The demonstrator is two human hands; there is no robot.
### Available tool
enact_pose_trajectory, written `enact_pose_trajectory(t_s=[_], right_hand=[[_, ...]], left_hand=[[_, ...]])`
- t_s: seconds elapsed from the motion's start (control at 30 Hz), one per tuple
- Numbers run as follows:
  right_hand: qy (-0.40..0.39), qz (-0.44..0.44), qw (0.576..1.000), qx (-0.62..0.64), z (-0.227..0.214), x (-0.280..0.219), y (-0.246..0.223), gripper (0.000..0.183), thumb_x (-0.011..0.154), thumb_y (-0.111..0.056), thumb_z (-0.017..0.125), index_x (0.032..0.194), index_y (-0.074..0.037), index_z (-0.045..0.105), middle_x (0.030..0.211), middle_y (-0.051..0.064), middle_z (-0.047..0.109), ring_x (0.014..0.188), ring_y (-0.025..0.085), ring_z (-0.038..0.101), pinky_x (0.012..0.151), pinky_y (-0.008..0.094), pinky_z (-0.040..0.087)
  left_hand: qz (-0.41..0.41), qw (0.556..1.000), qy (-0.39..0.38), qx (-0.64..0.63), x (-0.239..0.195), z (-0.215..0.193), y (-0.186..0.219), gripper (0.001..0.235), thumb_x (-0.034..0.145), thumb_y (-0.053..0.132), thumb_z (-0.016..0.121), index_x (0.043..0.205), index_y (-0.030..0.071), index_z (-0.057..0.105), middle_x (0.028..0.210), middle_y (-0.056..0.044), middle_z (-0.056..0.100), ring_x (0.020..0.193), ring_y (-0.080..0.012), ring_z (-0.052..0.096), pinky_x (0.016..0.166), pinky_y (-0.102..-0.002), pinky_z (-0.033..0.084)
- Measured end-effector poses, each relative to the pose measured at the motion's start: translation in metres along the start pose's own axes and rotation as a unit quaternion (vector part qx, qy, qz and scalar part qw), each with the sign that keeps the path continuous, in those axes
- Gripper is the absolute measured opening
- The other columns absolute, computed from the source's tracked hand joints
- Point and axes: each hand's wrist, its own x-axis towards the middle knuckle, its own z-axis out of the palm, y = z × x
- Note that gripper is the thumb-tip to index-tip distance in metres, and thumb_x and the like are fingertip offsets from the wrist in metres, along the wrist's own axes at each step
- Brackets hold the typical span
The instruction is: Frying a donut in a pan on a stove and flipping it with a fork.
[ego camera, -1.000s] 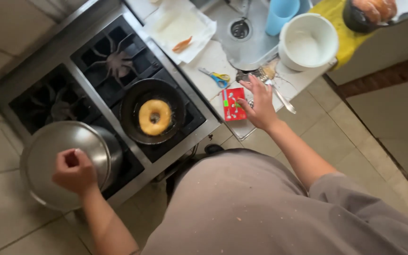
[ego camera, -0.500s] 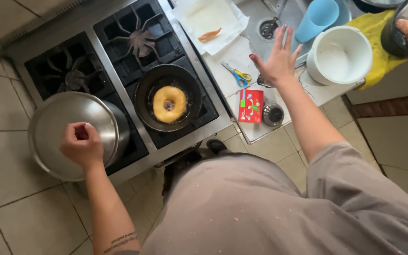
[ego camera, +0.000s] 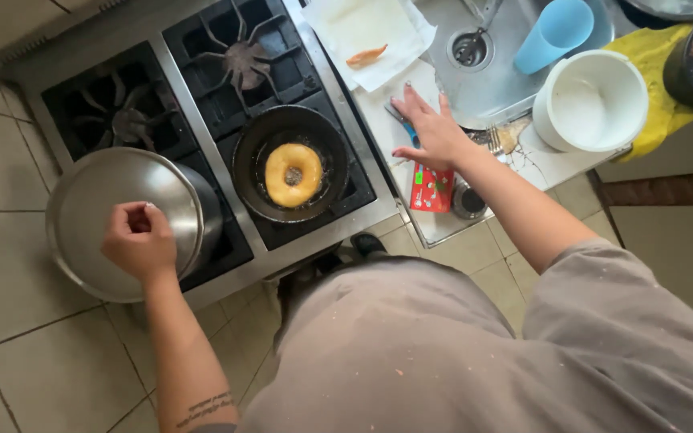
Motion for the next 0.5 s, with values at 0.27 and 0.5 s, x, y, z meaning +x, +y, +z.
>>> enact_pose_trajectory(t_s=[0.27,0.5], right_hand=[[0.003,0.017,0.999,-0.037,0.006,0.029,0.001,0.097,0.092,-0.070,0.062,0.161,-0.009,0.030,0.174,0.021,0.020,0.162,0.037,0.020,0.120,0.075,0.009],[0.105,0.216,0.970,0.045,0.003,0.027,0.005,0.119,0.096,-0.073,0.060,0.164,0.010,0.009,0.170,0.018,0.030,0.159,0.035,0.028,0.122,0.078,0.006]], left_hand=[[0.006,1.000,0.003,0.000,0.003,0.004,0.001,0.007,0.096,0.010,0.070,0.091,0.006,0.068,0.078,-0.006,0.070,0.068,-0.0180,0.067,0.065,-0.028,0.051],[0.018,1.000,0.003,0.001,0.001,0.004,-0.001,0.006,0.096,0.010,0.072,0.092,0.006,0.069,0.079,-0.006,0.069,0.069,-0.0191,0.067,0.066,-0.030,0.051]])
